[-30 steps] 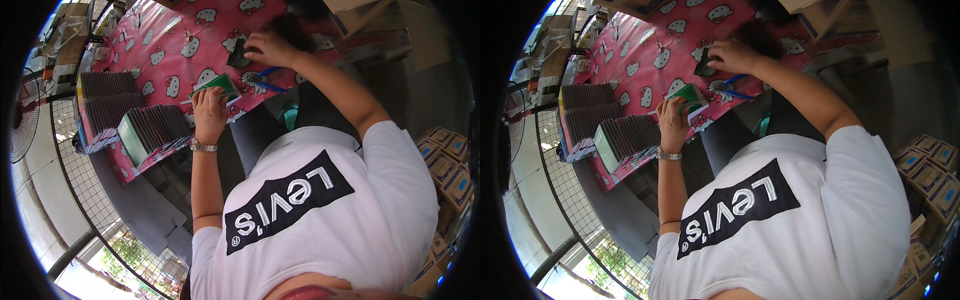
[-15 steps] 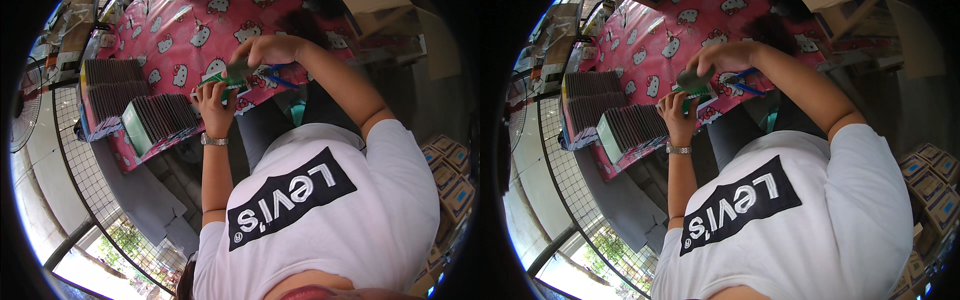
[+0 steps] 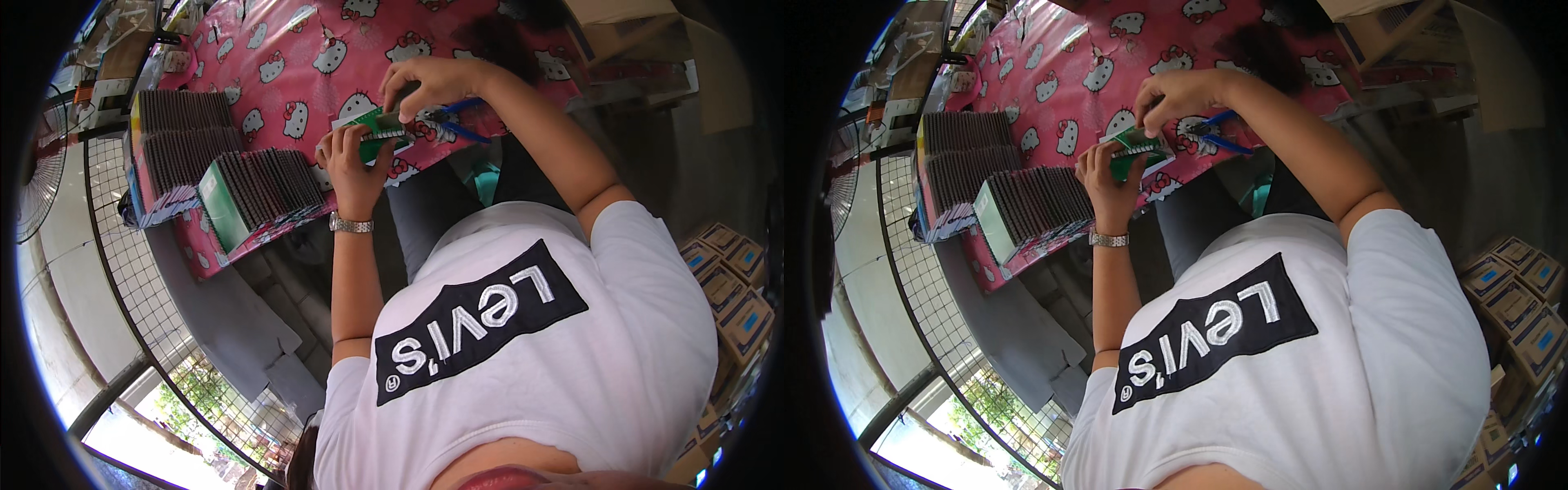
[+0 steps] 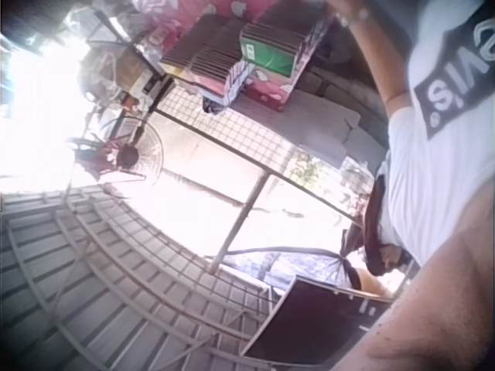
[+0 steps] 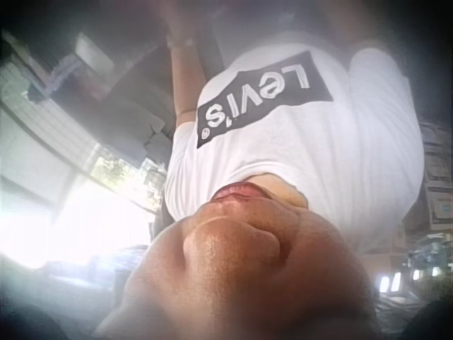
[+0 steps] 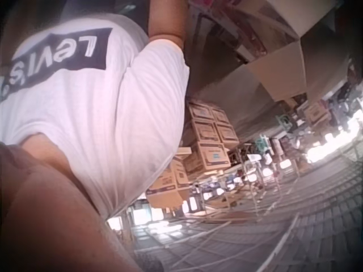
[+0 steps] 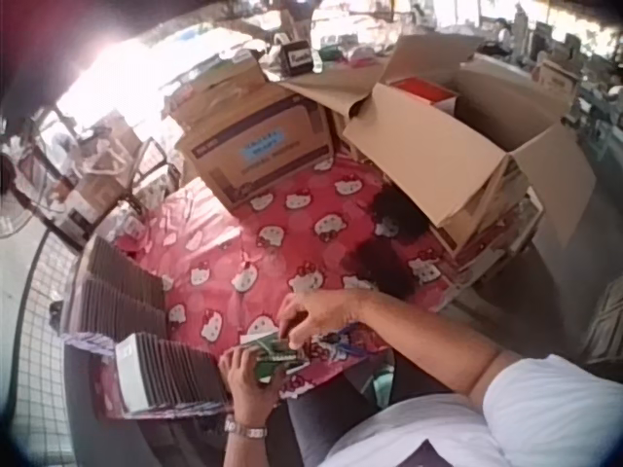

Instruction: The person picks up green notebooks one at a time, checks their spines, and stacks them into a large cardboard box on a table.

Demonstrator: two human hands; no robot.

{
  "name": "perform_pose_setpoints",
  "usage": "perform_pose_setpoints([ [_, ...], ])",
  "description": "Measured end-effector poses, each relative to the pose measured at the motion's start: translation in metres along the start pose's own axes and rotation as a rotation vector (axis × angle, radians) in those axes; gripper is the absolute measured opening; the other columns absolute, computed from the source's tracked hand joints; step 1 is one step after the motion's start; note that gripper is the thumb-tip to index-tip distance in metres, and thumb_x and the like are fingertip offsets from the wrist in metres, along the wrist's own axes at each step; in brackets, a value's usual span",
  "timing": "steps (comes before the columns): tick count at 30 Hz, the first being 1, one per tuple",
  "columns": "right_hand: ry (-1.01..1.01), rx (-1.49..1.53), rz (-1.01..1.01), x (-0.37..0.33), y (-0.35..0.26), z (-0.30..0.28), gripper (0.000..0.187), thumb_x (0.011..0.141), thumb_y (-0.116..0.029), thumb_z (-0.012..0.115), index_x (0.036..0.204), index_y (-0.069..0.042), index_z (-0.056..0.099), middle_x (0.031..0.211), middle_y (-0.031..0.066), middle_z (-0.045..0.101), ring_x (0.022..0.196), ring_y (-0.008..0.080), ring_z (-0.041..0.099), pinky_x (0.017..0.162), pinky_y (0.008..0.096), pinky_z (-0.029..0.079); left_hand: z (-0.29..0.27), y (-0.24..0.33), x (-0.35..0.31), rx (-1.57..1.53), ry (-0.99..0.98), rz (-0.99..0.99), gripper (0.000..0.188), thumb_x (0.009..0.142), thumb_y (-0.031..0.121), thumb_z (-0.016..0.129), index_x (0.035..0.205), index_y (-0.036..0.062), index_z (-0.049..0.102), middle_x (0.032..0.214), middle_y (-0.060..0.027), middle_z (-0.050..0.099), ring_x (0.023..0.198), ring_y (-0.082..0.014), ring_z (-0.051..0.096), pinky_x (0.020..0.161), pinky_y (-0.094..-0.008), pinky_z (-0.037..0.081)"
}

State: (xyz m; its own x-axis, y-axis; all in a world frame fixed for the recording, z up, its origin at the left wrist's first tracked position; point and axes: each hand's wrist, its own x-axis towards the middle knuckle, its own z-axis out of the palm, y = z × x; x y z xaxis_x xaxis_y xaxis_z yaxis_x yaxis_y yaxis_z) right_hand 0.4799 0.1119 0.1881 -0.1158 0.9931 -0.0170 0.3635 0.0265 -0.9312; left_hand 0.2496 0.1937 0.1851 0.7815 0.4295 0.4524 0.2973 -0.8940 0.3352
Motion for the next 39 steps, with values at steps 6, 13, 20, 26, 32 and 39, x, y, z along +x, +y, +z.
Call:
perform_pose_setpoints([
  [6, -0.165, 0.678, 0.029, 0.007, 0.003, 0.003, 0.041, 0.071, -0.026, 0.071, 0.104, 0.000, 0.070, 0.123, 0.0117, 0.058, 0.113, 0.0216, 0.056, 0.098, 0.0342, 0.043, -0.001, 0.000, -0.002, -0.013, 0.006, -0.014, 0.037, 0.071, 0.023, 0.081, 0.098, 0.0080, 0.060, 0.097, -0.0088, 0.062, 0.098, -0.0309, 0.055, 0.087, -0.0434, 0.041],
  [13, -0.168, 0.631, 0.089, 0.023, -0.003, 0.008, 0.039, 0.073, -0.025, 0.072, 0.105, -0.002, 0.070, 0.119, 0.0115, 0.062, 0.110, 0.0196, 0.058, 0.098, 0.0312, 0.043, -0.016, -0.019, -0.004, -0.088, -0.002, -0.060, 0.033, 0.074, 0.014, 0.078, 0.101, 0.0056, 0.061, 0.102, -0.0087, 0.062, 0.099, -0.0307, 0.056, 0.088, -0.0419, 0.044],
  [20, -0.244, 0.837, -0.047, 0.043, -0.004, 0.016, 0.037, 0.080, -0.030, 0.068, 0.107, -0.004, 0.071, 0.097, 0.0016, 0.068, 0.094, 0.0122, 0.060, 0.087, 0.0269, 0.042, -0.024, -0.040, -0.005, -0.338, -0.121, -0.239, 0.025, 0.083, 0.007, 0.073, 0.104, 0.0028, 0.061, 0.100, -0.0065, 0.060, 0.081, -0.0158, 0.058, 0.070, -0.0281, 0.047],
  [26, -0.294, 0.829, -0.027, 0.052, -0.004, 0.016, 0.048, 0.072, -0.029, 0.071, 0.112, -0.004, 0.069, 0.112, 0.0088, 0.064, 0.105, 0.0199, 0.060, 0.098, 0.0319, 0.042, -0.018, -0.053, -0.010, -0.492, -0.124, -0.283, 0.023, 0.086, 0.002, 0.071, 0.105, 0.0005, 0.060, 0.094, -0.0020, 0.059, 0.074, -0.0070, 0.055, 0.064, -0.0222, 0.047],
  [32, 0.263, -0.771, 0.282, 0.047, 0.018, -0.011, 0.049, 0.073, -0.034, 0.074, 0.116, -0.012, 0.069, 0.130, 0.0111, 0.057, 0.118, 0.0284, 0.054, 0.099, 0.0388, 0.045, -0.011, -0.058, -0.018, -0.567, -0.080, -0.378, 0.018, 0.089, 0.001, 0.068, 0.105, -0.0016, 0.061, 0.092, -0.0033, 0.064, 0.079, -0.0071, 0.060, 0.068, -0.0216, 0.050],
  [39, 0.596, -0.841, 0.061, -0.070, 0.056, 0.049, 0.065, 0.078, -0.031, 0.075, 0.134, -0.007, 0.052, 0.137, 0.0140, 0.049, 0.125, 0.0326, 0.048, 0.104, 0.0439, 0.041, -0.003, -0.043, -0.038, -1.017, 0.292, -0.669, 0.023, 0.093, 0.001, 0.063, 0.114, -0.0061, 0.062, 0.098, -0.0084, 0.068, 0.079, -0.0130, 0.067, 0.068, -0.0250, 0.055],
])
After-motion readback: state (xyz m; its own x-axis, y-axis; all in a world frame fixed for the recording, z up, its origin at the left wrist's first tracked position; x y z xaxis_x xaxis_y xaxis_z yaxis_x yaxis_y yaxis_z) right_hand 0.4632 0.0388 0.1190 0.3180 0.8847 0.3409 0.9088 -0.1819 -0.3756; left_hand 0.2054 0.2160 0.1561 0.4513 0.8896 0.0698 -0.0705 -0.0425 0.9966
